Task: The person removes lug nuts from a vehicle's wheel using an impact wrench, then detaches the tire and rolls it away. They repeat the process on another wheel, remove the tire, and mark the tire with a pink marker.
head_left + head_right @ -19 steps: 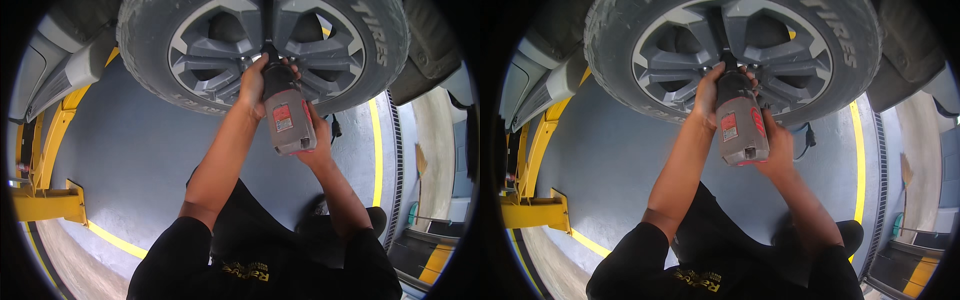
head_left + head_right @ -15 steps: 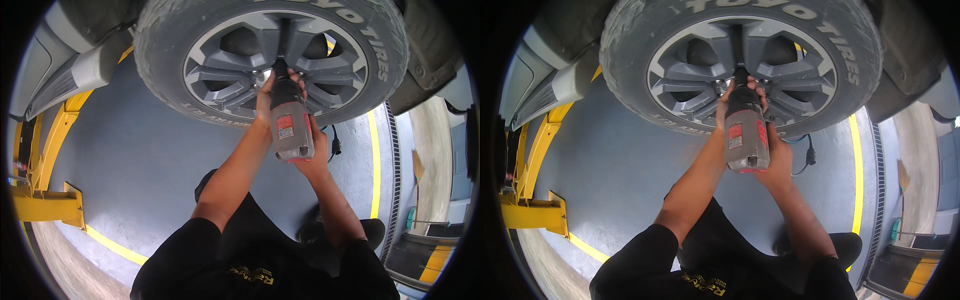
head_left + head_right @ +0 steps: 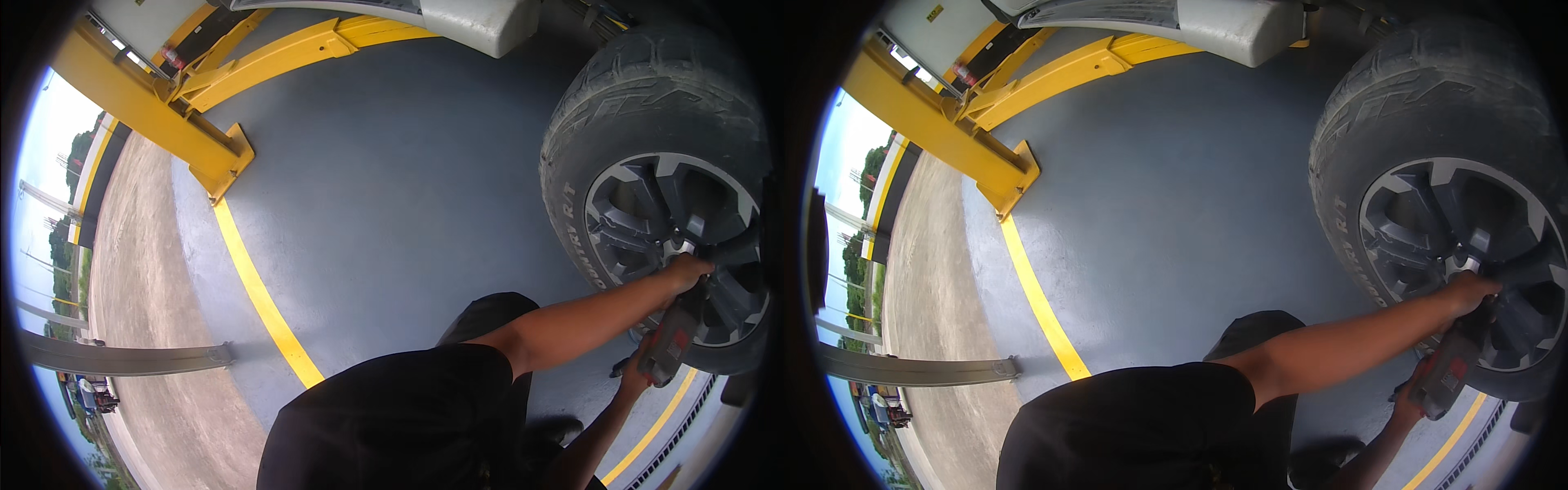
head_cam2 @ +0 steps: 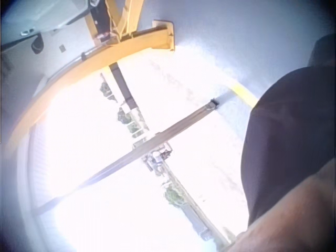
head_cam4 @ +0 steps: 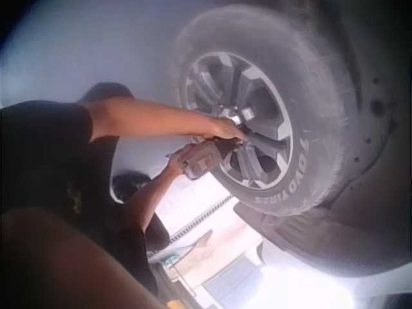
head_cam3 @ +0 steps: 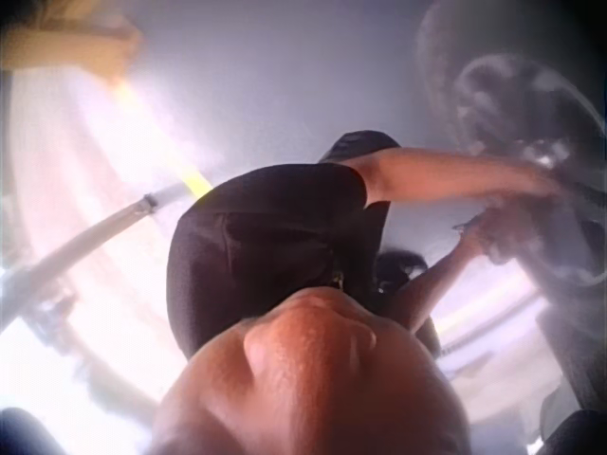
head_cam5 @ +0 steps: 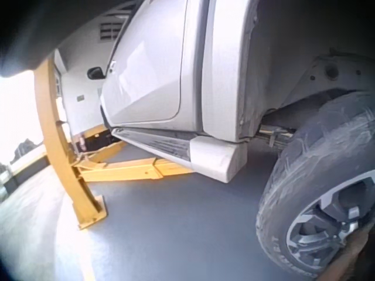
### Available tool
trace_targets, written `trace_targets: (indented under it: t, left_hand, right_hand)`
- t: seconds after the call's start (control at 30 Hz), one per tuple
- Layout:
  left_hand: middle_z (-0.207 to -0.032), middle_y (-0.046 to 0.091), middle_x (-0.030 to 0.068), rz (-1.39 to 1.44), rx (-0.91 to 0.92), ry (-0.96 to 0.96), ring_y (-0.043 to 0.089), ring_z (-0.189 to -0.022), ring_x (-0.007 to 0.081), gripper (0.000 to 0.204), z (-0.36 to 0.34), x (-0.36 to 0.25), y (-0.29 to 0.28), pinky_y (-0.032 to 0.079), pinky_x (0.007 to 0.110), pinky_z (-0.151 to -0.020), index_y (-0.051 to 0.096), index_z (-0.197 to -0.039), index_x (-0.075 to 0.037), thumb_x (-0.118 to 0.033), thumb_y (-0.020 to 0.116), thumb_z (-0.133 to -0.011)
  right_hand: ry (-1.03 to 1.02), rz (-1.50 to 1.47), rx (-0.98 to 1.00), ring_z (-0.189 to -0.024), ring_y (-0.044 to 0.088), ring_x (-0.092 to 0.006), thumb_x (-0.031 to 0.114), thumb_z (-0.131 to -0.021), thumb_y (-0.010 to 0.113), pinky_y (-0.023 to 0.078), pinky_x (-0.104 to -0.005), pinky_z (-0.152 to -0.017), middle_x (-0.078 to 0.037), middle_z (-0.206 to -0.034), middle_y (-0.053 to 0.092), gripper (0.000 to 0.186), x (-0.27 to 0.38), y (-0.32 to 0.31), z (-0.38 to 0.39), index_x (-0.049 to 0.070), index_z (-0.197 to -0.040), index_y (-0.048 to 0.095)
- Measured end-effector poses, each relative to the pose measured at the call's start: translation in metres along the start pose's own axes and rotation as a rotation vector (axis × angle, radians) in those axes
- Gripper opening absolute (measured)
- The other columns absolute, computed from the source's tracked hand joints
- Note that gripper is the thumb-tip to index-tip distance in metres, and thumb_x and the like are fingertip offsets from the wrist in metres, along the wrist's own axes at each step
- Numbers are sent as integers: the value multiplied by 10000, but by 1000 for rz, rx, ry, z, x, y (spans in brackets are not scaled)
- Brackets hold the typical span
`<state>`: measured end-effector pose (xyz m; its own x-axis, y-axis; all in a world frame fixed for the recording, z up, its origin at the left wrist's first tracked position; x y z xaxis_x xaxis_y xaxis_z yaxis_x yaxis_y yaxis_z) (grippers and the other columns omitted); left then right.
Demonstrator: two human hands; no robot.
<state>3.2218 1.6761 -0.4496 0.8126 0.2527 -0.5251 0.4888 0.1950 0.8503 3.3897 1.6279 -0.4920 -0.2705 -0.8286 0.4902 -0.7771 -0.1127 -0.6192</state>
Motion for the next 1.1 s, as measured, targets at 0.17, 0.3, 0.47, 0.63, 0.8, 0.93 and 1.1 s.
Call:
trace_targets:
  t: [0.17,0.3,0.47,0.63,0.8,0.93,1.1]
  left_hand:
    - [-723,623,102,42,-15,-91,659,-593,237,295,10,9,28,552,386,-558,621,-840,-25,-299,684,-927]
    - [-722,625,109,81,-47,-89,649,-579,241,309,-3,44,32,556,388,-556,611,-846,-36,-322,675,-942]
    - [-741,640,118,-4,-23,-193,675,-630,270,347,-70,55,58,576,420,-581,578,-897,-53,-391,633,-959]
    - [-782,631,112,-75,-130,-194,694,-636,308,373,-138,109,75,589,413,-539,541,-948,-67,-429,626,-961]
    - [-898,666,160,-33,-89,-195,712,-824,326,424,-164,143,87,612,428,-636,511,-1073,-29,-449,504,-1013]
    - [-980,667,150,145,-190,-181,683,-932,285,415,-198,162,47,601,412,-743,546,-1070,20,-379,447,-1018]
    - [-1043,690,108,-387,-87,-377,673,-915,259,365,-196,151,-54,540,422,-843,615,-1119,-21,-335,491,-981]
  right_hand:
    - [192,-388,46,-1262,529,-290,231,-1015,476,465,-403,-1049,-155,-1408,495,446,-110,-29,23,47,-1419,429]
    - [138,-343,111,-1323,496,-286,295,-1032,462,459,-399,-1086,-152,-1478,452,524,-129,-42,37,75,-1495,358]
    - [128,-166,8,-1094,589,-304,254,-909,626,488,-389,-924,-152,-1202,575,507,-108,-51,-46,35,-1340,474]
    - [126,-266,35,-705,705,-332,253,-762,790,537,-350,-636,-163,-810,680,576,-145,-93,-98,-3,-1210,533]
    - [302,-213,57,-746,706,-178,120,-757,759,537,-300,-682,-114,-878,710,448,-178,-127,-72,3,-1150,580]
    - [387,-306,123,-761,726,-263,171,-777,757,536,-313,-680,-155,-864,705,487,-188,-137,-61,8,-1200,579]
    - [685,-573,117,-799,723,-220,199,-909,650,524,-286,-693,-134,-936,719,362,-216,-103,-29,21,-1221,601]
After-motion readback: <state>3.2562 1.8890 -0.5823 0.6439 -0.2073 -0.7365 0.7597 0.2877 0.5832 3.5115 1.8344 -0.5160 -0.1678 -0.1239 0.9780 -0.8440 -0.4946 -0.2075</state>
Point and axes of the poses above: each hand's wrist, its own z-axis away from the middle knuckle, its own y-axis out of the palm, x = y × z, the point moved 10 cm from there along -z, towards the middle knuckle
